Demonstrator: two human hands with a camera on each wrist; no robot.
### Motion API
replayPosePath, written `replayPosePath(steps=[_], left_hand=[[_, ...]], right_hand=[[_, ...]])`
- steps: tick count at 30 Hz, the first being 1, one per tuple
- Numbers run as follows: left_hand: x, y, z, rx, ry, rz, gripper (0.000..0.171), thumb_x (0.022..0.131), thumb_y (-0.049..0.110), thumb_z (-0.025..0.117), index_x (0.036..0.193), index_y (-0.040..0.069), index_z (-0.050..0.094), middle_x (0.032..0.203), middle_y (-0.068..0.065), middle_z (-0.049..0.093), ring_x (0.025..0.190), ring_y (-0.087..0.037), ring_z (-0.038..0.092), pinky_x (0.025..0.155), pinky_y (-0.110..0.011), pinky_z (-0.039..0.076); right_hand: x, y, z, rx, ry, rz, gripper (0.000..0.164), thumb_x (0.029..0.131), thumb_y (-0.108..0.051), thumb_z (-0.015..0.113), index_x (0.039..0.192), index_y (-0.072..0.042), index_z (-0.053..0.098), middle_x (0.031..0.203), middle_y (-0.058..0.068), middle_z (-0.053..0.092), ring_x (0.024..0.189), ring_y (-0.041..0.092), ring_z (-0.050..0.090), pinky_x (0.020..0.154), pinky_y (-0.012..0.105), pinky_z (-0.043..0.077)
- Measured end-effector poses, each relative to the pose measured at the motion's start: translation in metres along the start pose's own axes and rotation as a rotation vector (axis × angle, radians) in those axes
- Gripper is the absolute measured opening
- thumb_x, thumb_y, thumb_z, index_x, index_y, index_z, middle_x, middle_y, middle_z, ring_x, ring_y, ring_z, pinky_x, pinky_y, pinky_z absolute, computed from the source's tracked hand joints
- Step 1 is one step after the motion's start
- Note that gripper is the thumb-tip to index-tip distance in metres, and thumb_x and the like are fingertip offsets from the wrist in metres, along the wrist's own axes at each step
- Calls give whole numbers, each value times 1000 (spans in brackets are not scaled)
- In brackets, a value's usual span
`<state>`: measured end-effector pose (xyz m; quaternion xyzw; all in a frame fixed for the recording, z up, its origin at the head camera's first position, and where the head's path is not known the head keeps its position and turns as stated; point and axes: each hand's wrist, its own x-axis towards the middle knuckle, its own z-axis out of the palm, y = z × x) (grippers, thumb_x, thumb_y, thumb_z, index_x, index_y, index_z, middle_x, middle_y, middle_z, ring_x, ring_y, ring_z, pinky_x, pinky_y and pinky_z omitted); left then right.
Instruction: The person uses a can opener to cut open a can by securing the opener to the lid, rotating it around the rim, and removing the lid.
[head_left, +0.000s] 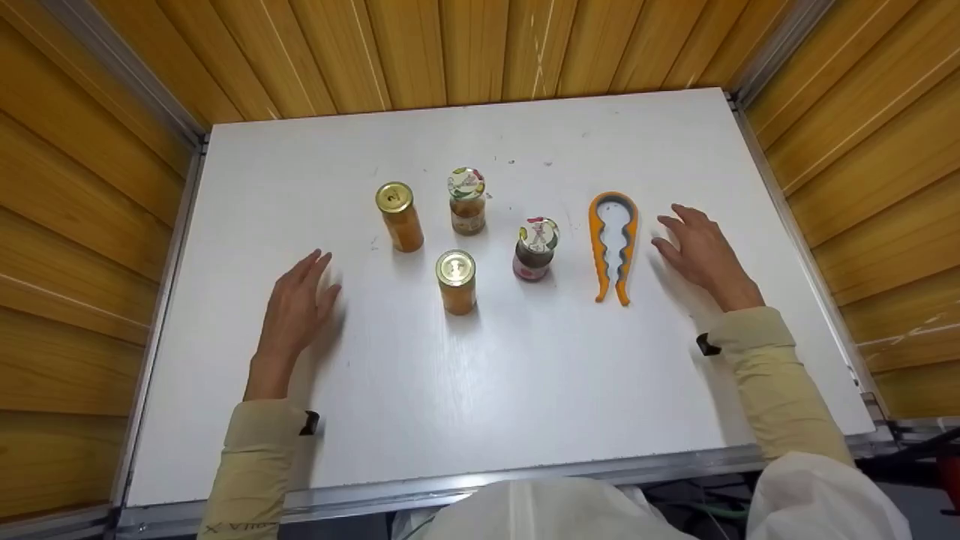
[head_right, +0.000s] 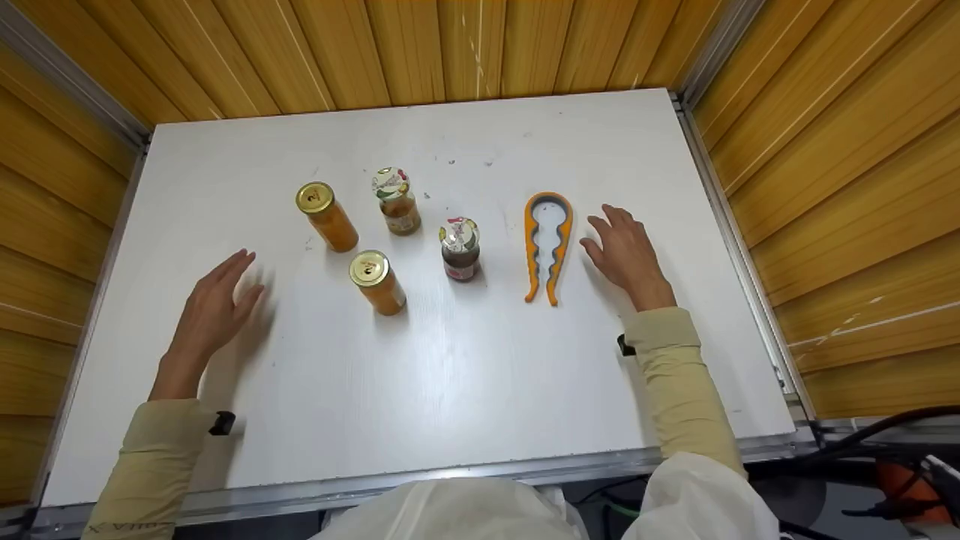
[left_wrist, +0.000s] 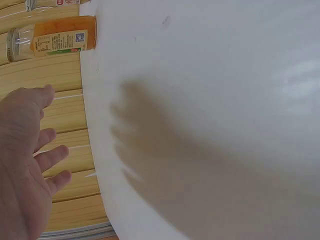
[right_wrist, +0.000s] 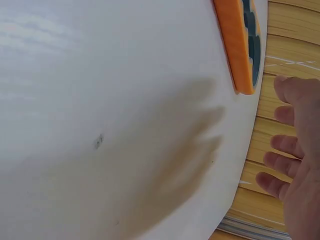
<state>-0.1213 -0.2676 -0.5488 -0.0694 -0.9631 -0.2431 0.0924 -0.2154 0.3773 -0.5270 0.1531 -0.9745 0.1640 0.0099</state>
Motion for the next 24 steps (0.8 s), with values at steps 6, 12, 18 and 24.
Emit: replayPosePath(steps=[6,12,18,24], left_hand=[[5,22,4,-156,54,-61,42,102,18,66,142,6,60,142,-17,60,131,-37,56,109,-55,44],[10,47,14,-217,24,-63,39,103,18,66,141,9,61,137,-10,64,129,-29,58,109,-49,46],[9,69,30,-421,-17,-32,42,100,10,69,141,10,59,138,-10,63,126,-23,58,107,-46,47],[8,90,38,-666,-62,-38,49,97,4,70,143,9,56,141,-12,61,127,-22,57,108,-46,45]], right_hand=[[-4,-11,9,31,77,7,39,103,-19,64,131,8,63,135,32,56,128,49,49,105,65,39],[-7,-27,21,54,137,25,36,101,-19,67,127,7,66,125,29,61,115,47,58,96,61,49],[-13,-46,34,111,188,82,39,98,-26,71,119,7,70,114,25,63,89,40,65,74,56,54],[-18,-68,40,164,193,150,37,96,-29,72,109,5,73,110,23,62,82,35,64,65,50,52]])
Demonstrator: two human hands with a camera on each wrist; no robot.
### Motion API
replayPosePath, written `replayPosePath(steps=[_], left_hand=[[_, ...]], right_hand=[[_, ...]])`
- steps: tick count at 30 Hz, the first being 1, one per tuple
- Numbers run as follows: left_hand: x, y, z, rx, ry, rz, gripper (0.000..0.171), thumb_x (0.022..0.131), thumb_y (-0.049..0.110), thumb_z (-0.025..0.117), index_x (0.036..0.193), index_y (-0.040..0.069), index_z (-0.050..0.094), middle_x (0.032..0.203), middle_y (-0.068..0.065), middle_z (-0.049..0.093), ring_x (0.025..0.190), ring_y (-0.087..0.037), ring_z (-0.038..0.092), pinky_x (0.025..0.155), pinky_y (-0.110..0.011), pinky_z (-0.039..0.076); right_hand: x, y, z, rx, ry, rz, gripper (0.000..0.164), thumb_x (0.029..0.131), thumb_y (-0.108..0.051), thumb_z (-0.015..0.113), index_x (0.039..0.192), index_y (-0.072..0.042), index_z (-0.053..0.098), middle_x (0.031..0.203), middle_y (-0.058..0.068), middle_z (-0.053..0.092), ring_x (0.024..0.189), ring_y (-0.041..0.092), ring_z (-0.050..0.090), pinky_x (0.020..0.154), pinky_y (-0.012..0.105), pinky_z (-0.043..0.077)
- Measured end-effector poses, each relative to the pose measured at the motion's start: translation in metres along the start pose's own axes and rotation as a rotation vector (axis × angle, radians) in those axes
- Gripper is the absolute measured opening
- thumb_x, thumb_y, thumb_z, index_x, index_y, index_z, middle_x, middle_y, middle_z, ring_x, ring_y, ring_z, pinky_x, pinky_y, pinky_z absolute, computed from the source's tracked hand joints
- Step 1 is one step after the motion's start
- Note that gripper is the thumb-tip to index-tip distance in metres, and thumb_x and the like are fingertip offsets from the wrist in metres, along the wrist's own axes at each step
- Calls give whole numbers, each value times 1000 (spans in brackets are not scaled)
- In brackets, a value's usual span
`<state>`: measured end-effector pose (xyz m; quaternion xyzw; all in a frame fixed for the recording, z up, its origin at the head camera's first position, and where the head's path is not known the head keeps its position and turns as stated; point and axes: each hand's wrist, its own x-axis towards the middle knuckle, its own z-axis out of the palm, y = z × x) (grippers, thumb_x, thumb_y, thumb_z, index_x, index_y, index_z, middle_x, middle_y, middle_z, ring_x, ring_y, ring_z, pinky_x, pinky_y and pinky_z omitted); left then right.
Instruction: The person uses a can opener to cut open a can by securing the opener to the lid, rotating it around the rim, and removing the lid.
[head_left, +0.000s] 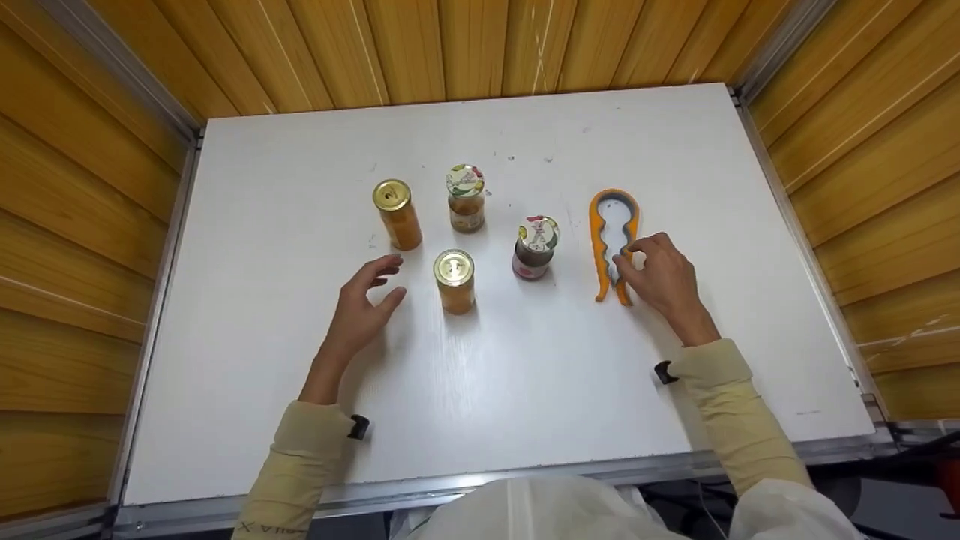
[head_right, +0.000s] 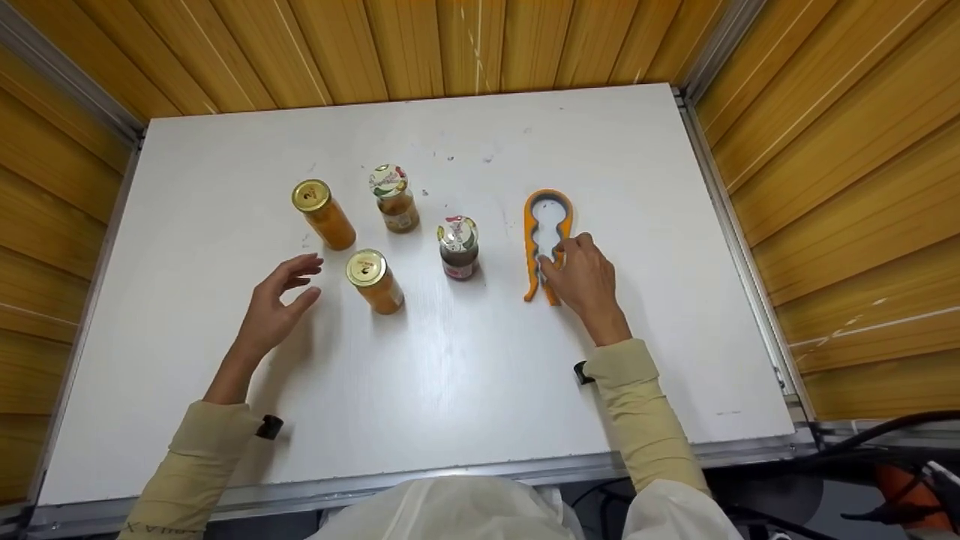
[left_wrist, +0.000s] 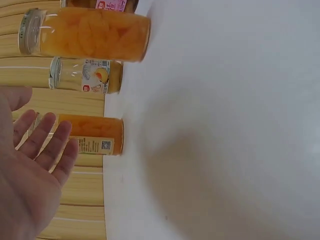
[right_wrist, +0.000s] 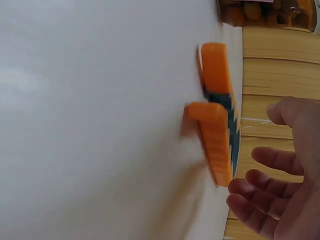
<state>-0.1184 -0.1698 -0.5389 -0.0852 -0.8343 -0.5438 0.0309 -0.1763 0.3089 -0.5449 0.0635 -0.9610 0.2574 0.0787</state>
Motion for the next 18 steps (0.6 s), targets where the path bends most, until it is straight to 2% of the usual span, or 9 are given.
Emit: replayPosePath(steps=[4,8,11,18], left_hand=[[1,5,10,-112,-36,-6,55,96,5,71,148,7,52,145,-12,58,131,-25,54,110,-47,44],[1,5,23,-151,-92,-14,67,93,11,76,153,8,45,153,-15,48,139,-26,46,114,-48,40],[1,5,32,-151,-134,-37,79,90,18,82,156,10,40,158,-12,43,144,-24,40,116,-48,36],[5,5,52,-150,-150,-36,90,83,22,90,156,11,40,157,-6,43,146,-23,38,116,-50,34]], right_hand=[[-2,-14,1,15,-27,63,41,96,-32,71,110,6,72,110,23,61,80,33,60,64,48,51],[-5,-27,2,4,-122,138,45,98,-34,69,115,8,69,113,27,55,80,34,57,66,49,51],[-7,-35,5,-15,-181,194,46,98,-34,69,116,9,66,112,28,51,87,36,54,68,50,51],[-8,-45,16,-75,-149,266,43,93,-33,75,105,7,63,102,26,47,88,38,50,64,50,48]])
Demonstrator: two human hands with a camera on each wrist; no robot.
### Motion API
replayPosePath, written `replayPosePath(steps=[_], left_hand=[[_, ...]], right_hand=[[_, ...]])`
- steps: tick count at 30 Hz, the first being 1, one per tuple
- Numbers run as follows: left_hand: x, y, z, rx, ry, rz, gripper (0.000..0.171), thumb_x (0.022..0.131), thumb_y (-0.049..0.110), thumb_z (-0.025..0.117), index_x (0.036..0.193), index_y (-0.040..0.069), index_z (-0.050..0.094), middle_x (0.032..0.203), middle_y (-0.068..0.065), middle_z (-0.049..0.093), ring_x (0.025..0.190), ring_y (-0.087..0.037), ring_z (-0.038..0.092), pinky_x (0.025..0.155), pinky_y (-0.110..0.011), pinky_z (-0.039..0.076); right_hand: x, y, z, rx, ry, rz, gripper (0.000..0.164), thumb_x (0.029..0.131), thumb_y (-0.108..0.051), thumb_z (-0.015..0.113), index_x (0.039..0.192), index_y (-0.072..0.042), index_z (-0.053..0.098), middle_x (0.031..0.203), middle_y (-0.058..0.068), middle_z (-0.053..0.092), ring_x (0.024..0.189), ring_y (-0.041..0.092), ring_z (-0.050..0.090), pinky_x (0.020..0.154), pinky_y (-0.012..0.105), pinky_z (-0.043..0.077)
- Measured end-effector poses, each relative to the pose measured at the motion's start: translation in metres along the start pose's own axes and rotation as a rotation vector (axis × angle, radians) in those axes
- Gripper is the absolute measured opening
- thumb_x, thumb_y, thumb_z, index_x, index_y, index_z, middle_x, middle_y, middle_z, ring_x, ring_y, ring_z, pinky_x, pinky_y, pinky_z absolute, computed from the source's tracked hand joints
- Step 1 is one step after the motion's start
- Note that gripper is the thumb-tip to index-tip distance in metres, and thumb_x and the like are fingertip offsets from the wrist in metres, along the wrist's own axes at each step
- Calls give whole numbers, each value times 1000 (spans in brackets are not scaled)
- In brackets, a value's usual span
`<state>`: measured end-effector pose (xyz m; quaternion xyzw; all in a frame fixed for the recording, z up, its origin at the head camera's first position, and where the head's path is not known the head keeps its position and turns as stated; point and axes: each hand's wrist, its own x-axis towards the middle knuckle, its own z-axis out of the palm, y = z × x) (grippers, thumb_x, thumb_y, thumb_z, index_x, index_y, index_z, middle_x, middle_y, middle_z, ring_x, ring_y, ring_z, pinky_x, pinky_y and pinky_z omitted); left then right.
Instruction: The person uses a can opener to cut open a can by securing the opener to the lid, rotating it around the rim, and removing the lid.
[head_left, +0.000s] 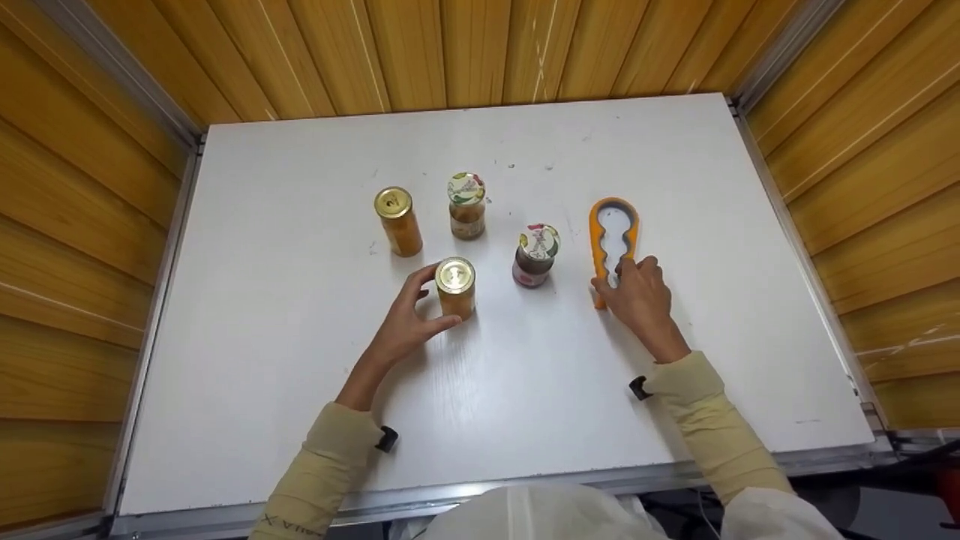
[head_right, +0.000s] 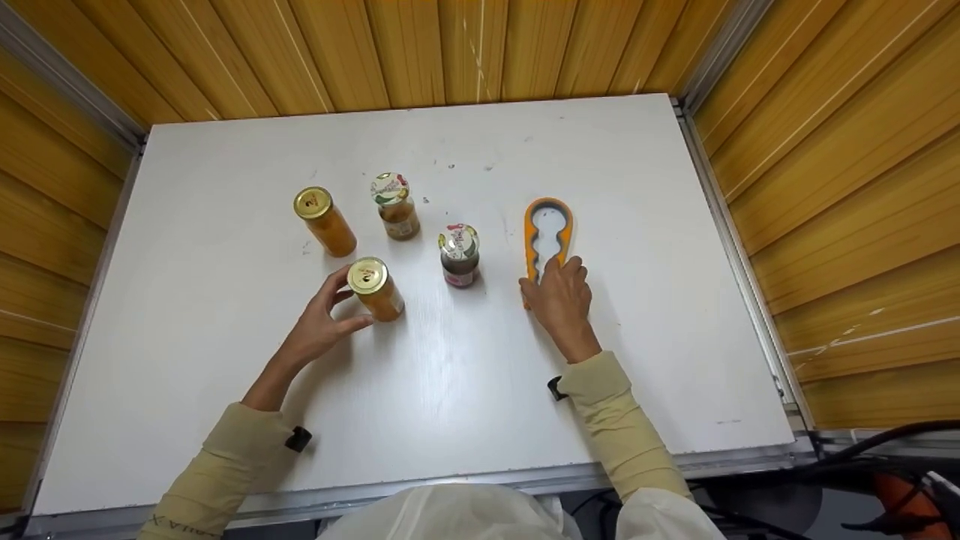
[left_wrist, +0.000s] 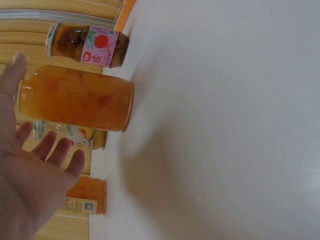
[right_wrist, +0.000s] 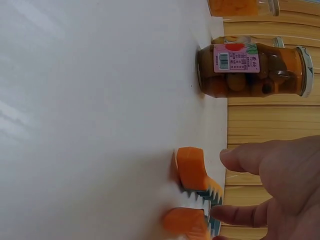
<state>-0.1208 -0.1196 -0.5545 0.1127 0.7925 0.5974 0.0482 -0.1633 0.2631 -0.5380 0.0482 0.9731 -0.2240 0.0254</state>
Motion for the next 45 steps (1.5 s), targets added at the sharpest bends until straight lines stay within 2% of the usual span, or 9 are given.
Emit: replayPosePath(steps=[5,12,19,24,29,32,35,38,45], left_hand=[[4,1,10,7,17,-23,89,82,18,90,156,8,40,156,-7,45,145,-23,39,118,-48,33],[14,3,22,12,51,-8,88,83,13,88,154,0,38,154,-15,47,146,-29,40,122,-46,28],[20,5,28,-24,58,-6,76,84,13,88,146,0,45,144,-14,55,140,-28,47,120,-45,31],[25,5,28,-34,47,-19,73,86,15,86,145,1,46,142,-13,57,139,-27,48,120,-45,32],[32,5,26,-26,37,-31,73,86,17,85,145,1,46,143,-14,57,139,-27,48,120,-45,33],[37,6,25,-21,32,-39,74,86,17,85,146,2,45,144,-14,56,140,-27,48,120,-45,32],[40,6,24,-26,28,-52,74,86,18,85,147,3,45,145,-13,56,141,-27,47,120,-45,31],[44,5,24,-41,17,-77,75,87,19,85,148,4,44,146,-12,55,142,-26,45,121,-45,30],[50,7,24,-75,5,-137,78,88,20,84,151,8,41,150,-11,51,145,-25,41,123,-46,26]], right_hand=[[5,-4,6,-29,-6,15,41,93,-32,75,102,6,62,99,25,46,85,37,51,62,50,48],[10,-4,16,-42,-25,28,34,93,-31,70,89,2,61,96,23,46,79,37,53,60,50,47],[12,-4,20,-33,-25,36,27,91,-21,68,93,6,64,95,23,46,75,36,54,58,47,47],[16,-3,14,-4,-60,47,25,91,-19,63,95,6,65,96,24,46,72,35,55,56,43,46],[22,-3,-6,143,-210,105,29,96,-26,62,106,2,62,98,22,54,69,28,58,57,35,48],[26,-3,-21,304,-302,126,29,102,-29,60,110,-1,56,99,18,59,73,23,59,61,30,51],[28,-3,-35,499,-359,133,31,106,-27,57,116,2,53,110,21,57,87,25,59,71,31,59],[27,-7,-49,636,-375,120,36,107,-24,56,126,6,51,124,27,52,100,30,61,80,36,62],[11,-42,-81,681,-296,-43,41,108,-24,56,134,8,52,132,24,51,109,29,62,87,35,60]])
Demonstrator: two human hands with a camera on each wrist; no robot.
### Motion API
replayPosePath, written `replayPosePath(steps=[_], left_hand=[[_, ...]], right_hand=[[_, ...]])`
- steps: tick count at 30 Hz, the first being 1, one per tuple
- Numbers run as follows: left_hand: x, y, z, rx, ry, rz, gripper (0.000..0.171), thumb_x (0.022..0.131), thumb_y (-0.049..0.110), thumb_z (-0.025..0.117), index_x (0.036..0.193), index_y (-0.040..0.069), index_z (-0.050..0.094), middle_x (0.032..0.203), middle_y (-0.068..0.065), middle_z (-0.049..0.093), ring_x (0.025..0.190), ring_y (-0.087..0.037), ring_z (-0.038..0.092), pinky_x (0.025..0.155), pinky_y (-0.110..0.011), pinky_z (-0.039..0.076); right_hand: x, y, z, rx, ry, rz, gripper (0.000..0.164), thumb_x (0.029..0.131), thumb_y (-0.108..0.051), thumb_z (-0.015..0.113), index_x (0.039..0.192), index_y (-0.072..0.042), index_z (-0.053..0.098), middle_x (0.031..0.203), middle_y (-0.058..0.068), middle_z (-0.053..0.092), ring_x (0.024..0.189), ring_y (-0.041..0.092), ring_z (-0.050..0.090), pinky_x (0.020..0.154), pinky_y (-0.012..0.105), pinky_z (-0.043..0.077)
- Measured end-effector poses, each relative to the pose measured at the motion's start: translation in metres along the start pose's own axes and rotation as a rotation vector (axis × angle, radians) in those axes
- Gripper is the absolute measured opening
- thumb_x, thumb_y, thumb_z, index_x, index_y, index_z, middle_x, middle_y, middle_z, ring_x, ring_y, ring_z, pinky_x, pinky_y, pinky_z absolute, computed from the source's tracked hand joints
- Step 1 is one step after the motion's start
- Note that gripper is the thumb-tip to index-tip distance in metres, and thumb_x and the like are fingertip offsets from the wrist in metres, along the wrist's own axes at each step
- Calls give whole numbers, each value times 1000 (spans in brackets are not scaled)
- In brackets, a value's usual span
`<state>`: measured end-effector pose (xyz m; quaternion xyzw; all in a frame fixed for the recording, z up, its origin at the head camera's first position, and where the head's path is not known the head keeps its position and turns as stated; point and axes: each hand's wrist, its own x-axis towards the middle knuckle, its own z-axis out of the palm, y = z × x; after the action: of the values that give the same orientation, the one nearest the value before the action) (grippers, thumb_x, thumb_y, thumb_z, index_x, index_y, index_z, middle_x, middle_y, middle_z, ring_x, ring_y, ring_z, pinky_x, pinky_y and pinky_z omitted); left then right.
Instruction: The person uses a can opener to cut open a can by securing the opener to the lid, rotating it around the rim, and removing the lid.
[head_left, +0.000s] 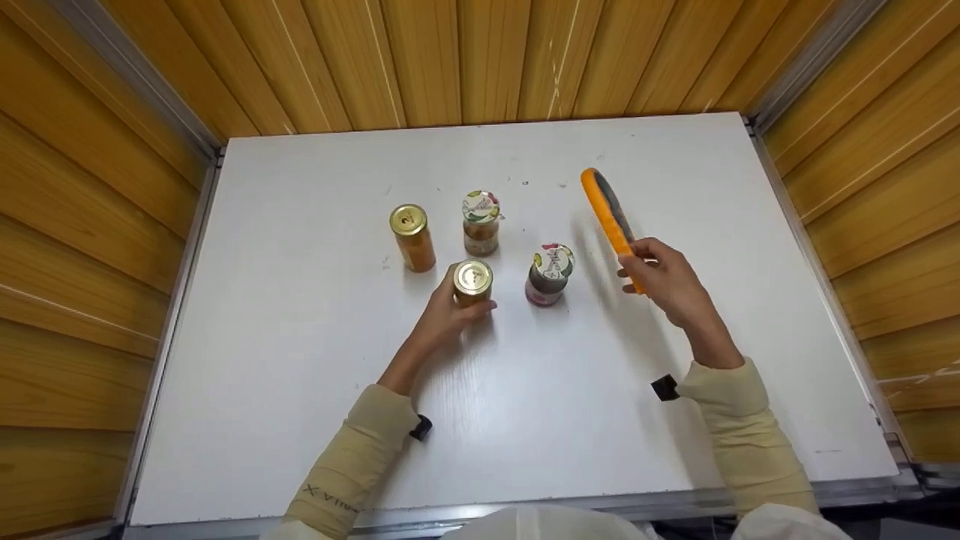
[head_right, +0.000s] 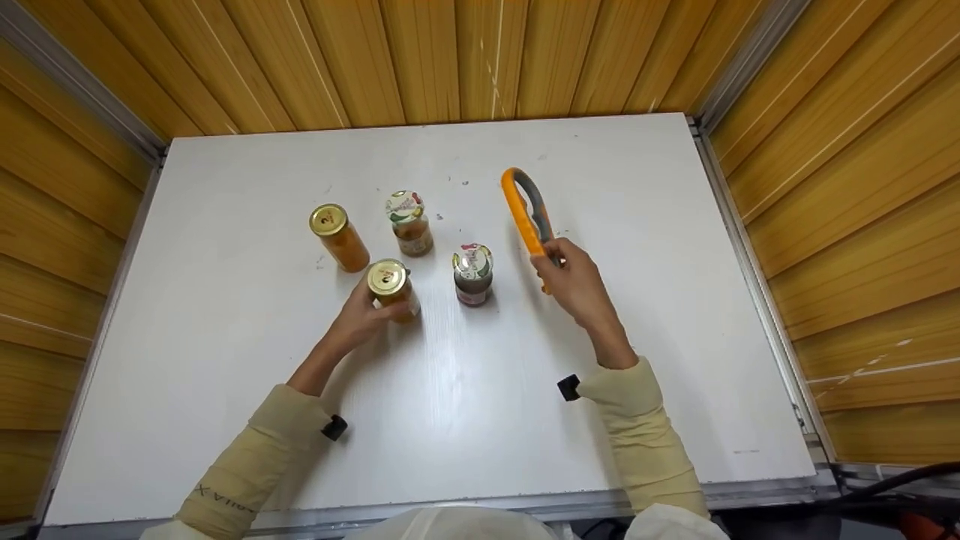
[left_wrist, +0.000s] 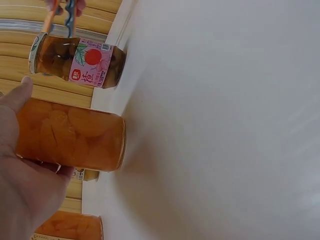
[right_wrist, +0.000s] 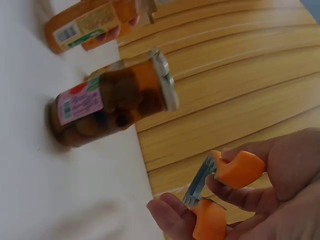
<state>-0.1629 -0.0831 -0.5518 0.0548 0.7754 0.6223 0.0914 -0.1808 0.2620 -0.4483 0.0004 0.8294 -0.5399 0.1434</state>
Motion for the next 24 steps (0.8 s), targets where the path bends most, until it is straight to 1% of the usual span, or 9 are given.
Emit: replayPosePath(steps=[3,7,9,11,14,16,18,21,24], left_hand=[[0,0,0,-16,2,-21,79,88,21,84,153,10,40,152,-10,50,146,-23,40,123,-46,25],[0,1,0,-30,1,-43,79,88,22,84,153,12,40,152,-7,50,146,-22,40,123,-46,25],[0,1,0,-37,0,-43,78,88,21,84,152,12,41,151,-7,51,145,-22,40,123,-45,26],[1,1,-1,-42,-4,-33,77,88,21,84,151,12,42,150,-7,52,144,-21,42,122,-45,26],[1,0,-1,-47,-11,-18,75,89,19,83,151,12,43,149,-6,52,143,-21,42,122,-46,26],[1,-1,-2,-42,-20,-17,76,90,20,82,154,14,41,151,-4,51,144,-19,41,123,-47,24],[0,-1,-2,-30,-29,-27,79,91,23,81,157,18,38,153,-1,49,145,-18,38,123,-49,23],[-1,-1,-2,-6,-42,-58,79,92,29,80,158,22,37,155,2,47,146,-18,37,122,-49,25],[-1,-1,-3,15,-38,-73,77,91,30,80,156,22,39,154,1,47,143,-19,39,120,-48,30]], right_hand=[[-11,-23,10,-37,2,-94,39,108,-26,58,133,4,55,129,21,56,110,31,63,89,34,59],[-28,-47,29,-113,2,-226,32,107,-25,60,130,-3,59,120,16,62,99,29,64,79,29,56],[-35,-56,42,-156,-1,-311,28,106,-21,62,128,-4,61,122,15,62,98,26,61,77,30,53],[-38,-62,58,-194,-11,-395,26,104,-19,64,125,-4,63,128,15,60,103,25,59,83,34,54],[-38,-65,82,-273,-23,-487,22,102,-19,66,119,-4,66,138,16,55,109,27,60,90,41,56],[-35,-64,97,-337,-28,-523,21,101,-19,68,116,-4,67,138,17,54,108,28,62,89,42,58],[-32,-60,109,-409,-21,-557,19,100,-19,70,113,-6,67,136,15,55,101,27,65,84,39,60],[-29,-53,121,-509,-5,-618,18,98,-18,70,112,-6,67,133,15,56,94,24,64,79,37,59],[-25,-47,128,-563,8,-670,17,98,-18,68,111,-7,67,131,15,56,95,24,62,80,39,59]])
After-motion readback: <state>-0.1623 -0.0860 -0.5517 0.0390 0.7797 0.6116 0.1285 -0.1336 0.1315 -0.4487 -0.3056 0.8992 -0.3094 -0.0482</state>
